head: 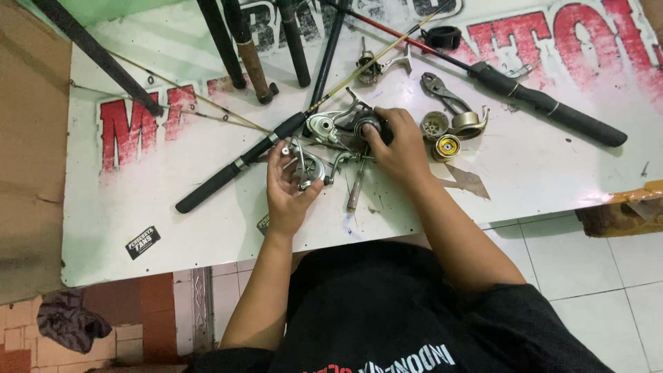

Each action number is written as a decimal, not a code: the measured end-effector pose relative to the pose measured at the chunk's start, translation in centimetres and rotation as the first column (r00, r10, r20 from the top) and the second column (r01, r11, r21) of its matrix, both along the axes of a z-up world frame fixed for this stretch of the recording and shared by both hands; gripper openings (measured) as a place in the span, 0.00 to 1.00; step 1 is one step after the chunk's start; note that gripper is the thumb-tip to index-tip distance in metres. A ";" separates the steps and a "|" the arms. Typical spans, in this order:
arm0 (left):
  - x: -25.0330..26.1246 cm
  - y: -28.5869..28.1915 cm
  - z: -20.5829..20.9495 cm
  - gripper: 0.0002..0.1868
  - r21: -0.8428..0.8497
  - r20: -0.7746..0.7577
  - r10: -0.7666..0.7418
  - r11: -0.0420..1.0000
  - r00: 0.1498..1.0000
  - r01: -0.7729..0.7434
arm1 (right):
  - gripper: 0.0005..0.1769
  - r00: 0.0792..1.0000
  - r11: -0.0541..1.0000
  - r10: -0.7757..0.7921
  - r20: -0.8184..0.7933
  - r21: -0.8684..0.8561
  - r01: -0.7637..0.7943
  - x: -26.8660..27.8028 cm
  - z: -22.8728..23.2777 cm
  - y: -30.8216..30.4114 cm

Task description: The recorder is disassembling and inspecting the internal components of a fishing reel for maintenance or repair.

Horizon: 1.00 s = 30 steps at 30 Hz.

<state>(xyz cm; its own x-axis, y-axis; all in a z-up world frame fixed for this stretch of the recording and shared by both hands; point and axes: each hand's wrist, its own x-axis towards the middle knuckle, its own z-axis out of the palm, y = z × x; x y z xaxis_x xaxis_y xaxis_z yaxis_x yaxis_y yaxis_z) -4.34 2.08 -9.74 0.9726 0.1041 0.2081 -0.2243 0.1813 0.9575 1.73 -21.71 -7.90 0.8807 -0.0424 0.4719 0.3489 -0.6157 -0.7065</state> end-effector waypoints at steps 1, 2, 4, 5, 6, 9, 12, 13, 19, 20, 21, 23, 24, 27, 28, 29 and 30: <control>0.1 0.2 -0.4 0.57 0.000 -0.002 -0.002 1.000 1.000 0.002 | 0.20 1.000 1.000 -0.002 -0.002 0.000 0.002 -0.1 0.0 0.1; 0.1 0.3 -0.8 0.57 0.005 -0.005 -0.011 1.000 1.000 0.011 | 0.21 1.000 0.999 -0.023 -0.011 -0.031 0.023 -0.1 -0.1 0.1; 0.5 0.3 -1.3 0.58 0.009 0.001 -0.024 1.000 1.000 0.024 | 0.21 0.999 0.997 -0.048 -0.010 -0.064 0.047 0.4 -0.4 0.0; 0.4 0.3 -1.3 0.58 0.009 0.015 -0.017 1.000 1.000 0.017 | 0.19 0.998 0.993 -0.061 0.002 -0.098 0.061 0.7 -0.7 -0.2; 0.3 0.2 -1.4 0.58 0.009 0.028 -0.010 1.000 1.000 0.009 | 0.17 0.997 0.988 -0.074 0.014 -0.132 0.075 1.0 -1.0 -0.3; 0.3 0.1 -1.5 0.58 0.035 0.050 0.007 0.999 0.999 -0.009 | 0.15 0.991 0.988 -0.116 0.070 -0.096 0.123 0.3 1.6 0.2; 0.0 -0.4 -0.8 0.58 0.048 0.069 0.036 0.998 0.997 -0.039 | 0.18 0.983 0.961 -0.124 0.136 -0.230 0.153 -1.2 3.7 1.2; 0.0 -0.4 -0.9 0.58 0.046 0.072 0.040 0.998 0.997 -0.043 | 0.18 0.983 0.961 -0.120 0.139 -0.231 0.150 -1.5 3.8 1.5; 0.3 -1.7 0.0 0.60 0.212 0.135 0.155 0.960 0.979 -0.181 | 0.25 0.947 0.948 0.277 0.165 0.117 -0.297 -3.1 2.6 4.0; 0.6 -1.9 0.0 0.62 0.287 0.172 0.142 0.939 0.975 -0.187 | 0.35 0.930 0.917 0.358 0.089 0.155 -0.368 -3.9 3.8 4.3; 0.7 -2.0 -0.1 0.64 0.362 0.203 0.129 0.911 0.971 -0.196 | 0.46 0.898 0.879 0.440 0.011 0.200 -0.433 -4.9 4.8 4.6; 1.2 -2.9 1.2 0.58 0.429 0.292 0.130 0.868 0.948 -0.251 | 0.46 0.914 0.887 0.406 0.002 0.237 -0.395 -4.4 4.2 5.0; 1.5 -3.4 1.9 0.52 0.489 0.376 0.120 0.816 0.919 -0.307 | 0.45 0.929 0.894 0.371 -0.009 0.275 -0.354 -4.1 3.9 5.1; 2.1 -4.9 3.4 0.44 0.564 0.554 0.111 0.679 0.825 -0.470 | 0.42 0.904 0.861 0.412 -0.112 0.374 -0.346 -3.1 3.8 4.4; 2.1 -5.1 4.3 0.44 0.564 0.557 0.115 0.675 0.823 -0.476 | 0.42 0.902 0.857 0.418 -0.108 0.376 -0.353 -2.5 3.6 4.2; 2.0 -5.2 5.2 0.45 0.592 0.541 0.063 0.679 0.839 -0.433 | 0.39 0.895 0.816 0.436 -0.097 0.462 -0.347 -2.1 3.3 4.1; 2.0 -5.2 6.0 0.47 0.620 0.523 0.011 0.682 0.852 -0.389 | 0.35 0.888 0.768 0.452 -0.086 0.545 -0.338 -1.6 3.0 4.0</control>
<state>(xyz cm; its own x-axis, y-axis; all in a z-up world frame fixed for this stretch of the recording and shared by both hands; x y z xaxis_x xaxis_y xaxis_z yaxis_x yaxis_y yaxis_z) -2.37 -3.13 -3.69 0.7153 -0.0710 0.6952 -0.5970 -0.5793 0.5550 0.15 -17.74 -4.91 0.9435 0.1510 0.2950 0.2975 0.0062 -0.9547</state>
